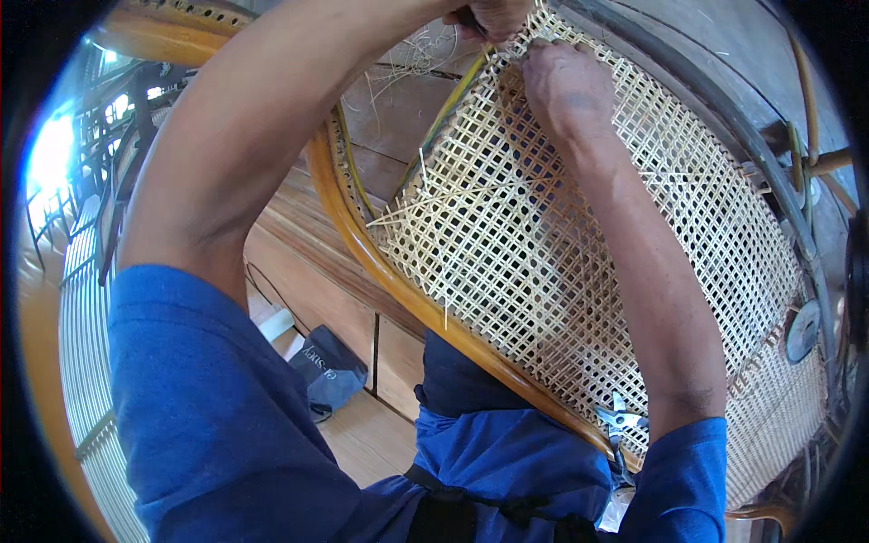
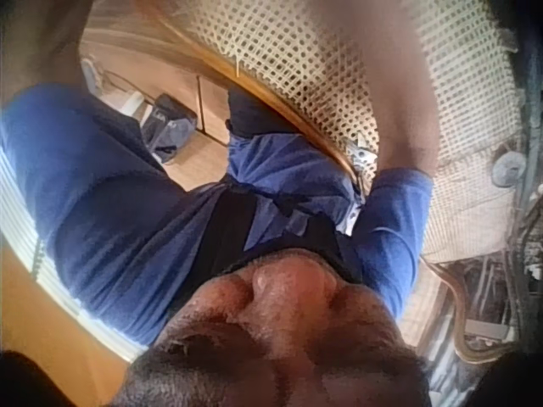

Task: Repairing or making a rattan chair seat by weaving rattan strands.

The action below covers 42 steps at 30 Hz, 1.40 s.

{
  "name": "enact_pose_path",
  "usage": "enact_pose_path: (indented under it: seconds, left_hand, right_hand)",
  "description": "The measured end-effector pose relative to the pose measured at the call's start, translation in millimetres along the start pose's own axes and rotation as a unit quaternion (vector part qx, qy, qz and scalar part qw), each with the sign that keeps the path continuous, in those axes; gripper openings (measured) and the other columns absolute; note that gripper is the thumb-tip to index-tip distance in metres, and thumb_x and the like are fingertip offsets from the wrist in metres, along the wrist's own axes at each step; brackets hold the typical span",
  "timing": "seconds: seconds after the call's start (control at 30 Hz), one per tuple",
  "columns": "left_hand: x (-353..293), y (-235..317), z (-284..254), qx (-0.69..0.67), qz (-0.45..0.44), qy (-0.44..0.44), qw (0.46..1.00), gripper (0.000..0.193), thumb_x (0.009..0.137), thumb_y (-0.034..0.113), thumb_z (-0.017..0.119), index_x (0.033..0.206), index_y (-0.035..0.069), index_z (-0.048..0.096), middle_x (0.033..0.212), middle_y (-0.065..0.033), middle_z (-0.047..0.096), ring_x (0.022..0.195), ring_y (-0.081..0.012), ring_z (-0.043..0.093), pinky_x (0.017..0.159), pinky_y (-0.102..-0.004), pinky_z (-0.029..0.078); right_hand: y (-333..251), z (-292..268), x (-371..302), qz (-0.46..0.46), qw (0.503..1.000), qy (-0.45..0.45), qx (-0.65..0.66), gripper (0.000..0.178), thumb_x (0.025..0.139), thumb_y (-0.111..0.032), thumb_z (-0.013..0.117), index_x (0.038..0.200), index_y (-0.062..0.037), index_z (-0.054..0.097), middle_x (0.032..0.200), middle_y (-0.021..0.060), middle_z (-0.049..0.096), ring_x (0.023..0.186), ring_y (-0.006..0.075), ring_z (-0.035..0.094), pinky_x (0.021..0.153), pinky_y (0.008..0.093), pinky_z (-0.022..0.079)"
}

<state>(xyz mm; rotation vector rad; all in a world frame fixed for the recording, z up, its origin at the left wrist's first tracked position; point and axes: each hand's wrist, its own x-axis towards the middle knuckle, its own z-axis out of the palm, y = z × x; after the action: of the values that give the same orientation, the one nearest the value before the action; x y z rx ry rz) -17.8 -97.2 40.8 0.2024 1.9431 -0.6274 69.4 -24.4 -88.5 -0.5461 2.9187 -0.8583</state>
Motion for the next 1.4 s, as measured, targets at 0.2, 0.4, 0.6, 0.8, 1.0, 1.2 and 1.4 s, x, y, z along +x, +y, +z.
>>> enact_pose_path:
  seconds: [0.2, 0.4, 0.6, 0.8, 1.0, 1.2, 1.4]
  left_hand:
    - [-35, -15, 41, -0.013, 0.153, 0.423, 0.893, 0.036, 0.075, 0.033, 0.064, 0.093, 0.002, 0.067, 0.095, -0.015, 0.067, 0.082, -0.029, 0.065, 0.072, -0.0455, 0.049]
    - [28, -50, 87, -0.249, 0.182, 0.345, 0.887, 0.028, 0.082, 0.027, 0.057, 0.083, -0.002, 0.058, 0.067, -0.0152, 0.057, 0.06, -0.0238, 0.053, 0.06, -0.0393, 0.043]
    - [48, -50, 95, -0.291, 0.131, 0.256, 0.913, 0.025, 0.079, 0.024, 0.058, 0.081, -0.001, 0.057, 0.065, -0.0041, 0.053, 0.058, -0.0174, 0.048, 0.058, -0.0355, 0.042]
    - [22, -30, 81, -0.391, 0.106, 0.23, 0.885, 0.022, 0.078, 0.024, 0.057, 0.077, 0.002, 0.054, 0.061, 0.0009, 0.043, 0.055, -0.0112, 0.042, 0.05, -0.029, 0.038]
    - [29, -29, 72, -0.357, 0.088, 0.193, 0.91, 0.023, 0.077, 0.025, 0.056, 0.073, 0.004, 0.052, 0.061, 0.0014, 0.043, 0.054, -0.0096, 0.042, 0.049, -0.0271, 0.038]
    - [26, -33, 71, -0.333, 0.149, 0.214, 0.906, 0.024, 0.079, 0.024, 0.055, 0.073, 0.002, 0.051, 0.062, 0.0001, 0.045, 0.057, -0.0115, 0.043, 0.051, -0.0292, 0.038]
    - [7, -31, 77, -0.275, 0.211, 0.292, 0.892, 0.027, 0.084, 0.024, 0.053, 0.077, -0.002, 0.051, 0.063, 0.0004, 0.043, 0.059, -0.0117, 0.039, 0.054, -0.0309, 0.035]
  right_hand:
    - [-3, 5, -1, 0.005, 0.997, 0.038, 0.07, 0.02, 0.079, -0.018, 0.058, 0.096, -0.0093, 0.063, 0.095, 0.0108, 0.063, 0.095, 0.0307, 0.056, 0.081, 0.0403, 0.047]
    - [13, 1, -12, -0.037, 0.981, 0.071, 0.177, 0.019, 0.074, -0.019, 0.067, 0.089, -0.0077, 0.061, 0.094, 0.0123, 0.059, 0.096, 0.0326, 0.053, 0.081, 0.0403, 0.047]
    - [6, 6, -3, -0.022, 0.991, 0.055, 0.119, 0.016, 0.075, -0.016, 0.063, 0.089, -0.0089, 0.062, 0.095, 0.0109, 0.06, 0.095, 0.0312, 0.054, 0.079, 0.0415, 0.048]
    - [8, 8, 0, -0.002, 0.993, 0.048, 0.107, 0.015, 0.075, -0.015, 0.06, 0.09, -0.0107, 0.062, 0.096, 0.0096, 0.061, 0.095, 0.031, 0.055, 0.078, 0.0424, 0.048]
    - [5, 8, -2, 0.012, 0.988, 0.068, 0.135, 0.014, 0.076, -0.016, 0.06, 0.087, -0.01, 0.064, 0.093, 0.0104, 0.062, 0.092, 0.0317, 0.056, 0.078, 0.0421, 0.048]
    - [16, 5, -8, -0.027, 0.981, 0.065, 0.18, 0.015, 0.078, -0.016, 0.058, 0.089, -0.0087, 0.065, 0.092, 0.0113, 0.062, 0.09, 0.0316, 0.055, 0.081, 0.0389, 0.047]
    - [8, 1, -9, -0.052, 0.987, 0.055, 0.142, 0.019, 0.076, -0.014, 0.06, 0.093, -0.0081, 0.064, 0.097, 0.01, 0.06, 0.095, 0.0296, 0.055, 0.082, 0.0377, 0.047]
